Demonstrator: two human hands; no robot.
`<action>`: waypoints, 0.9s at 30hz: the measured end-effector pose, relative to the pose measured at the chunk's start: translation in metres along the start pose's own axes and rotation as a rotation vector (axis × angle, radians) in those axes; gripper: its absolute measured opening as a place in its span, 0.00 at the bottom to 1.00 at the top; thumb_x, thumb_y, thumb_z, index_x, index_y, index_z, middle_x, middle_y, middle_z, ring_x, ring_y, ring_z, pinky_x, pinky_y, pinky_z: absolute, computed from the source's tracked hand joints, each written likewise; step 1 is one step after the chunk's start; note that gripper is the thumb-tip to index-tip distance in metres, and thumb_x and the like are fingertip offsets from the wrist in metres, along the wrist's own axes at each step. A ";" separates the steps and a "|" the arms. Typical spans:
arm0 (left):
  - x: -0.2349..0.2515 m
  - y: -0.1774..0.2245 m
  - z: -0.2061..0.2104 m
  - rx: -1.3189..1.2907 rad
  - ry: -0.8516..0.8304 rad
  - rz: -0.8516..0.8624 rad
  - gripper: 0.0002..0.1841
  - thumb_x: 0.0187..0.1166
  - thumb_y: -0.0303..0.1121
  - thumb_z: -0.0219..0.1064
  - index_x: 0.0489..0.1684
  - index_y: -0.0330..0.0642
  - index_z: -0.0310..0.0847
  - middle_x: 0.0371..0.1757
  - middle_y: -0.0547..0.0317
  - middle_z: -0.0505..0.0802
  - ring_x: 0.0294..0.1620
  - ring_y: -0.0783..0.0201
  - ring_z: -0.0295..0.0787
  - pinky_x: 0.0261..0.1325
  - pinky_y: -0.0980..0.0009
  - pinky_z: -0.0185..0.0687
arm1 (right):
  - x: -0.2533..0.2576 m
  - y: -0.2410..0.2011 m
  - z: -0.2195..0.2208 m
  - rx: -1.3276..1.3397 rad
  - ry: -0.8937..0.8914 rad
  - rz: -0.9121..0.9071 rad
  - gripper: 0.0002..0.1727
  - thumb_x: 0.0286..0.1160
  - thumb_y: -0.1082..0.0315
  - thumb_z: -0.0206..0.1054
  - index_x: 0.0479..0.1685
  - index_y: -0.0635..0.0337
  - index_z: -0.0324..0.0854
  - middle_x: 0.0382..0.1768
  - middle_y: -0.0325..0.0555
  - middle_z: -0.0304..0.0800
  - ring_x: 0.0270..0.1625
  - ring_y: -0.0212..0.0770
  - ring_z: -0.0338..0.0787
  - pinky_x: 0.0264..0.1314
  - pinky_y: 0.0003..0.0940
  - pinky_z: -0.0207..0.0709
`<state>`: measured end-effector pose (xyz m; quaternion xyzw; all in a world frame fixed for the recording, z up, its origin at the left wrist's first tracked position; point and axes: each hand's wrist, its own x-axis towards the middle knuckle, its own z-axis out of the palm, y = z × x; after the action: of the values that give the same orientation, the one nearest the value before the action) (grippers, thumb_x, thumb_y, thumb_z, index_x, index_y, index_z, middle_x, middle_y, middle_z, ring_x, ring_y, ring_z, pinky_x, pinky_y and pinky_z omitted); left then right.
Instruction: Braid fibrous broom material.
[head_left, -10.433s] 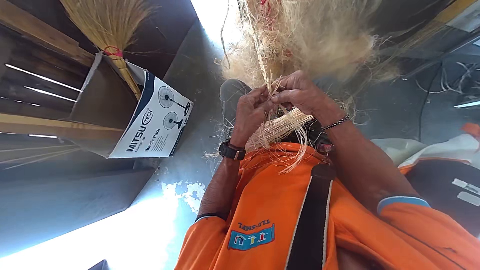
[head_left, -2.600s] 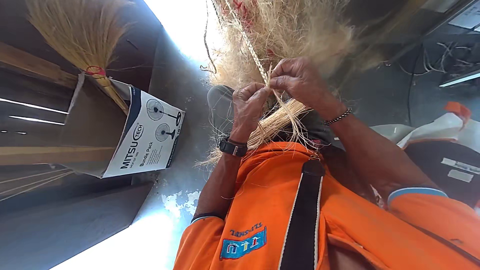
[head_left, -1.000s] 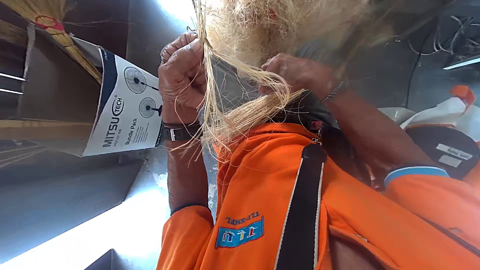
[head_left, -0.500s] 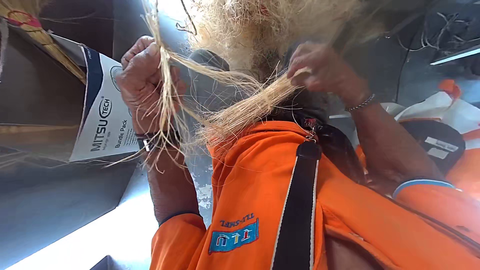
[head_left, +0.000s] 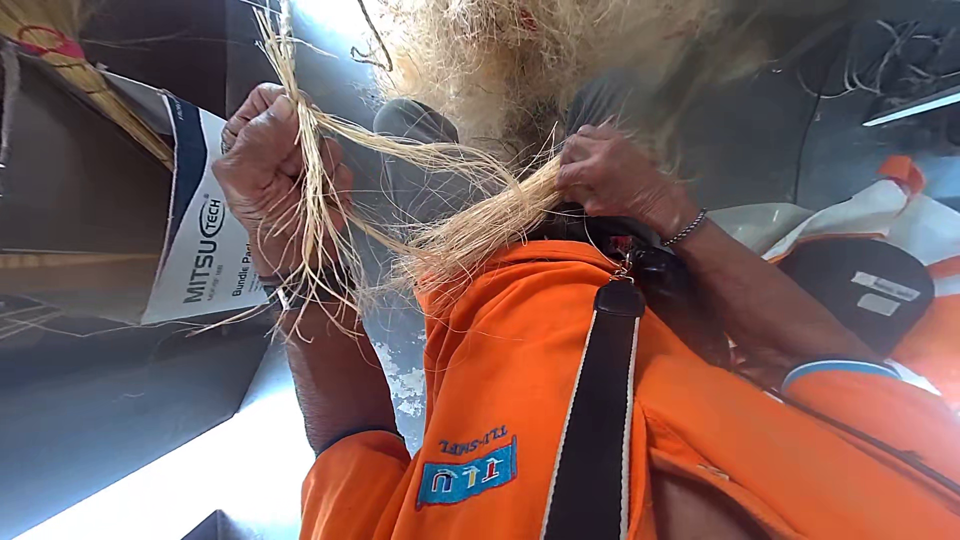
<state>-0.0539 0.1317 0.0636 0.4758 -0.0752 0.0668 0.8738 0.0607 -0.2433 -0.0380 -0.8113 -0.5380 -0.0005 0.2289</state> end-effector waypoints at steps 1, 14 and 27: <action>0.000 0.000 -0.001 -0.004 -0.008 0.000 0.09 0.84 0.28 0.55 0.35 0.44 0.81 0.17 0.70 0.80 0.15 0.77 0.75 0.21 0.82 0.75 | 0.000 0.000 0.000 0.000 -0.010 0.009 0.10 0.73 0.66 0.63 0.37 0.55 0.92 0.46 0.55 0.91 0.59 0.61 0.86 0.62 0.59 0.74; -0.002 -0.016 0.007 0.092 0.021 -0.012 0.12 0.83 0.28 0.55 0.28 0.50 0.80 0.13 0.75 0.75 0.12 0.78 0.69 0.19 0.83 0.70 | 0.004 -0.003 -0.029 0.042 -0.139 0.021 0.07 0.71 0.69 0.64 0.29 0.59 0.86 0.31 0.52 0.93 0.42 0.57 0.92 0.56 0.63 0.74; -0.005 -0.019 0.010 0.059 0.045 -0.003 0.13 0.83 0.27 0.54 0.28 0.49 0.80 0.14 0.74 0.75 0.13 0.79 0.69 0.19 0.84 0.69 | -0.004 0.001 -0.034 0.241 0.005 0.076 0.10 0.76 0.67 0.66 0.38 0.63 0.91 0.41 0.55 0.93 0.46 0.52 0.92 0.53 0.53 0.84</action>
<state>-0.0554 0.1126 0.0522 0.5000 -0.0529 0.0785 0.8608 0.0679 -0.2593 -0.0089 -0.7977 -0.5026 0.0708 0.3257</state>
